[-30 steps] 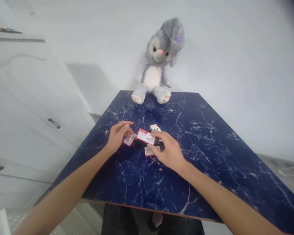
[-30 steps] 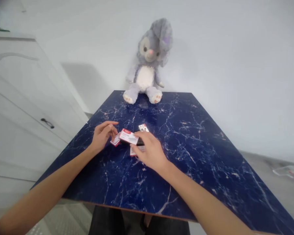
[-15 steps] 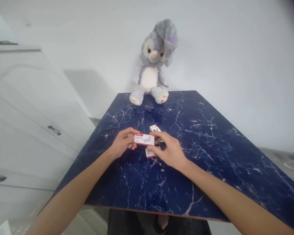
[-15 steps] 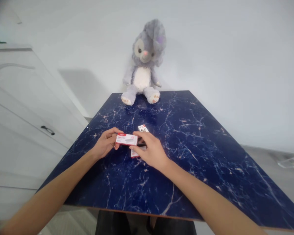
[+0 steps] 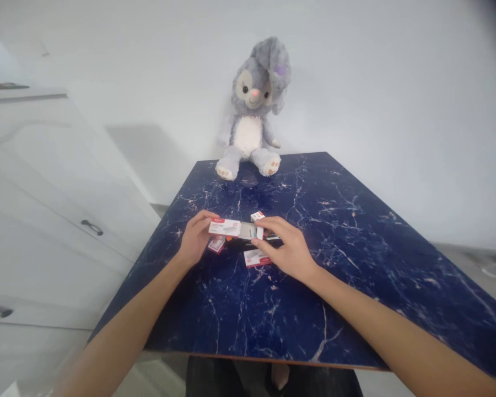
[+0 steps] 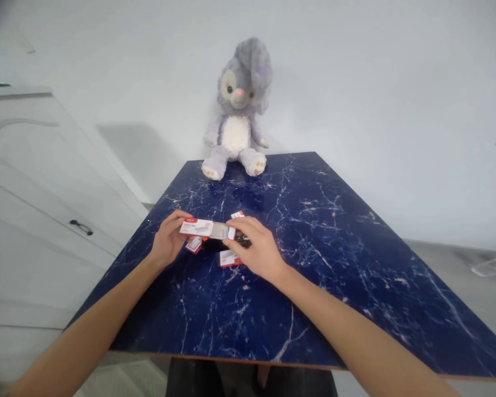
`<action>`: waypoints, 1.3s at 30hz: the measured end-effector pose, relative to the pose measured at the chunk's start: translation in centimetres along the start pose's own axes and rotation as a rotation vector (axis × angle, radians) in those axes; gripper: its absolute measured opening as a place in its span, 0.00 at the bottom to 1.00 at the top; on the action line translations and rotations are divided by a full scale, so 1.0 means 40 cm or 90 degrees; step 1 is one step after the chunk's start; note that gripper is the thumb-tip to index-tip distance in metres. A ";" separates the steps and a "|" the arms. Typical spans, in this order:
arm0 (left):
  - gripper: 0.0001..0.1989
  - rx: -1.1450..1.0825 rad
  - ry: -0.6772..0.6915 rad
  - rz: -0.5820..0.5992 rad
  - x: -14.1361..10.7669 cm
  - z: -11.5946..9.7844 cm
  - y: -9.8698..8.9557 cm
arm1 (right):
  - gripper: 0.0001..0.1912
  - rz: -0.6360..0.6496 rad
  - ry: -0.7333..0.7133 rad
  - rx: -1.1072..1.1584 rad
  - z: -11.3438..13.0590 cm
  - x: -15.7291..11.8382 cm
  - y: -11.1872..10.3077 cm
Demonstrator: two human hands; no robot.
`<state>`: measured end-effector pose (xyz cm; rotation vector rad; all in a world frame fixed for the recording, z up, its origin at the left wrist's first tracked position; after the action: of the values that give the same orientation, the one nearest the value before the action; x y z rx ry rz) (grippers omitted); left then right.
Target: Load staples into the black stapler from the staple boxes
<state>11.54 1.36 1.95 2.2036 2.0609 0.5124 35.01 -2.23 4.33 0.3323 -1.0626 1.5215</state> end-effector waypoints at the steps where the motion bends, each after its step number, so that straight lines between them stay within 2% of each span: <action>1: 0.14 0.016 -0.001 0.024 -0.002 0.001 0.006 | 0.14 0.001 -0.014 -0.009 0.001 -0.002 0.002; 4: 0.16 0.155 0.003 0.065 -0.015 0.000 0.022 | 0.13 0.017 -0.051 -0.048 0.003 -0.009 0.010; 7: 0.14 0.291 0.021 0.057 -0.027 -0.008 0.029 | 0.14 0.055 -0.082 -0.106 0.009 -0.014 0.020; 10: 0.13 0.302 0.032 0.038 -0.030 -0.009 0.027 | 0.14 0.089 -0.094 -0.145 0.019 -0.014 0.024; 13: 0.12 0.253 0.039 0.018 -0.026 -0.002 0.016 | 0.13 0.093 -0.080 -0.135 0.023 -0.009 0.018; 18: 0.12 0.166 0.042 0.012 -0.018 0.010 0.009 | 0.13 0.065 0.013 -0.045 0.001 -0.003 0.005; 22: 0.13 0.161 0.030 0.009 -0.020 0.014 0.013 | 0.22 -0.003 0.155 0.092 -0.020 -0.009 -0.003; 25: 0.15 0.199 0.002 0.035 -0.027 0.020 0.026 | 0.26 -0.039 0.182 0.203 -0.011 -0.017 -0.001; 28: 0.15 0.254 -0.018 0.066 -0.037 0.024 0.043 | 0.18 -0.037 0.148 0.198 0.004 -0.021 0.004; 30: 0.16 0.266 -0.025 0.081 -0.043 0.024 0.055 | 0.13 -0.054 0.160 0.176 0.000 -0.024 0.004; 35: 0.18 0.222 -0.026 0.109 -0.055 0.022 0.086 | 0.22 -0.176 0.316 0.239 -0.042 -0.036 -0.001; 37: 0.17 0.205 -0.008 0.086 -0.059 0.016 0.091 | 0.19 -0.186 0.338 0.208 -0.041 -0.037 -0.002; 39: 0.17 0.207 0.011 0.067 -0.063 0.011 0.093 | 0.15 -0.160 0.336 0.185 -0.031 -0.035 0.002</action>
<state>15.13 -1.37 2.14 2.5013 2.1785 0.2153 35.76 -2.18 2.61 0.2327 -0.3708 1.4236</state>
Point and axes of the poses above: each hand's wrist, its own x-axis towards the middle knuckle, its own y-axis out of the palm, z = x × y, the point moved 6 cm from there along x, towards the middle knuckle, and after that the axes turned 1 degree about -y, right-handed, at the moved point
